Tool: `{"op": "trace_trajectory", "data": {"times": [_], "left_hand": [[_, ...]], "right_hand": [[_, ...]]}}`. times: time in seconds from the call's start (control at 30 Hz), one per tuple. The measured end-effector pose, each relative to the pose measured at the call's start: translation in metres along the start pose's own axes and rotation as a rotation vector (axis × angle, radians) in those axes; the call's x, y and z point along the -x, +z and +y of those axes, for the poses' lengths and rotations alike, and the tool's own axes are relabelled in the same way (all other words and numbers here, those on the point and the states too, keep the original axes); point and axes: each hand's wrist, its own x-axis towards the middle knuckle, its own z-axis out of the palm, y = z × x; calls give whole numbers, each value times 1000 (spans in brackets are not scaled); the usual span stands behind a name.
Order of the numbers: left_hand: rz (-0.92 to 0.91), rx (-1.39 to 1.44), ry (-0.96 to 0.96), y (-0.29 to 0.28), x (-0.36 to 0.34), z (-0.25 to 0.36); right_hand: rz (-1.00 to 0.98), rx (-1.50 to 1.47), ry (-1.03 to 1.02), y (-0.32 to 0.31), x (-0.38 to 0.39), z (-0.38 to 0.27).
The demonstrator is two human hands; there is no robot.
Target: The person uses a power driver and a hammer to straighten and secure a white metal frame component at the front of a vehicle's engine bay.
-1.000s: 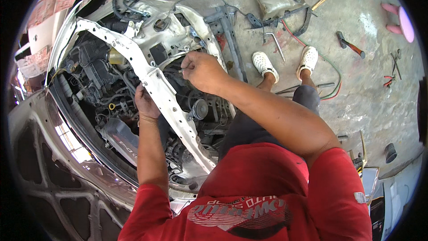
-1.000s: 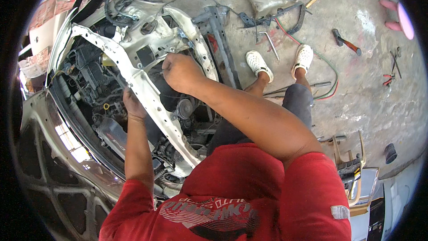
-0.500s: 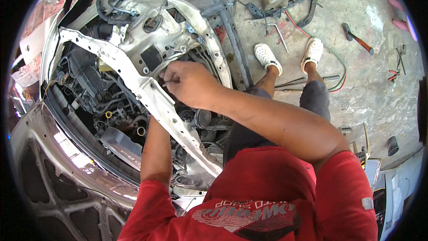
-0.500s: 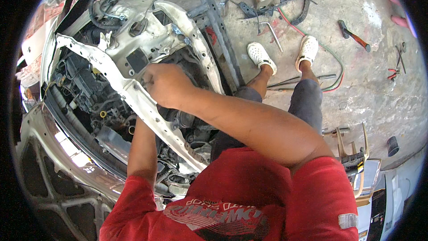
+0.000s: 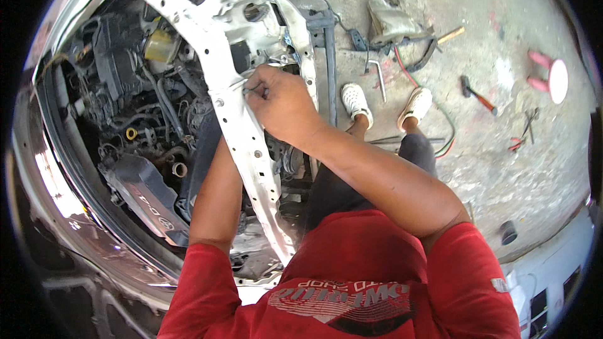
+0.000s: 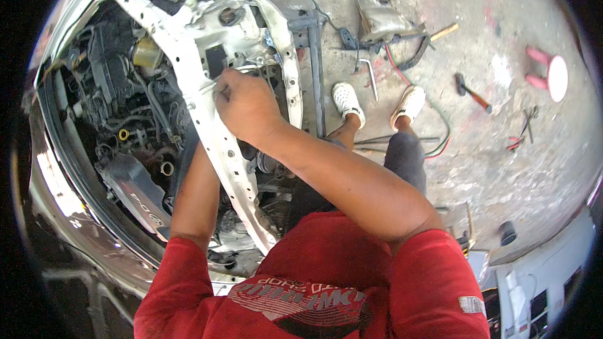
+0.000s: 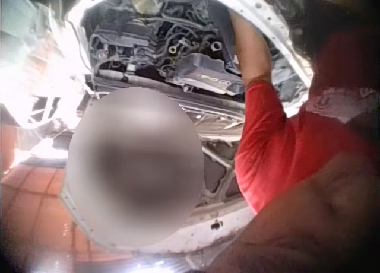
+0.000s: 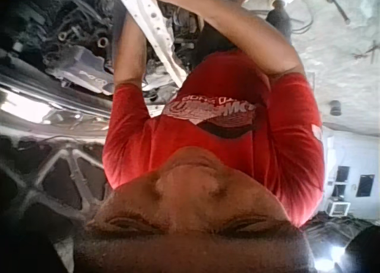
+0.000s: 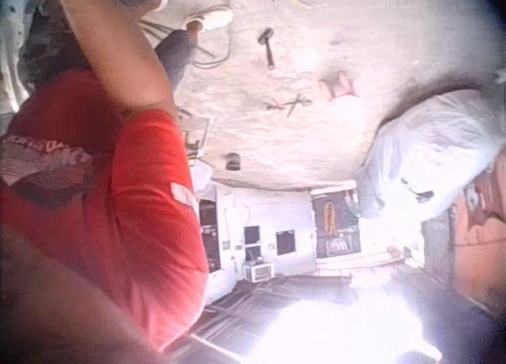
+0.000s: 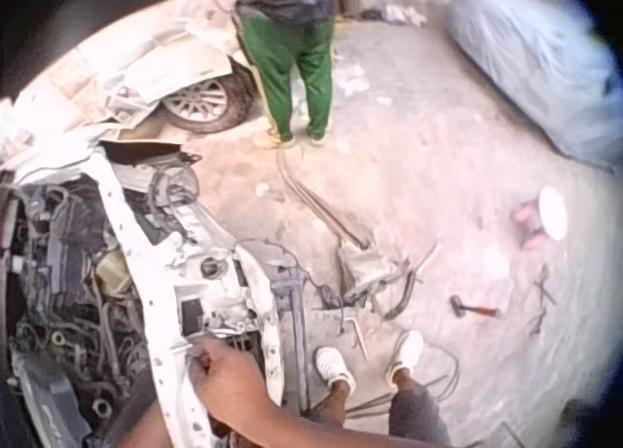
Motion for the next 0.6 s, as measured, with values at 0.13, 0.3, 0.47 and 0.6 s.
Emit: {"op": "trace_trajectory", "data": {"times": [0.13, 0.3, 0.47, 0.6], "left_hand": [[-211, 195, 57, -11, -17, -8], [-311, 329, -20, -7, -18, -11], [-327, 402, -60, -12, -5, -17], [-340, 444, -69, -14, -2, -21]], "right_hand": [[-76, 26, 40, -2, -3, -9], [-175, -38, 178, -4, -4, -8], [-159, 253, 89, -4, 0, -27], [-163, 384, 30, -2, -1, -26]]}}
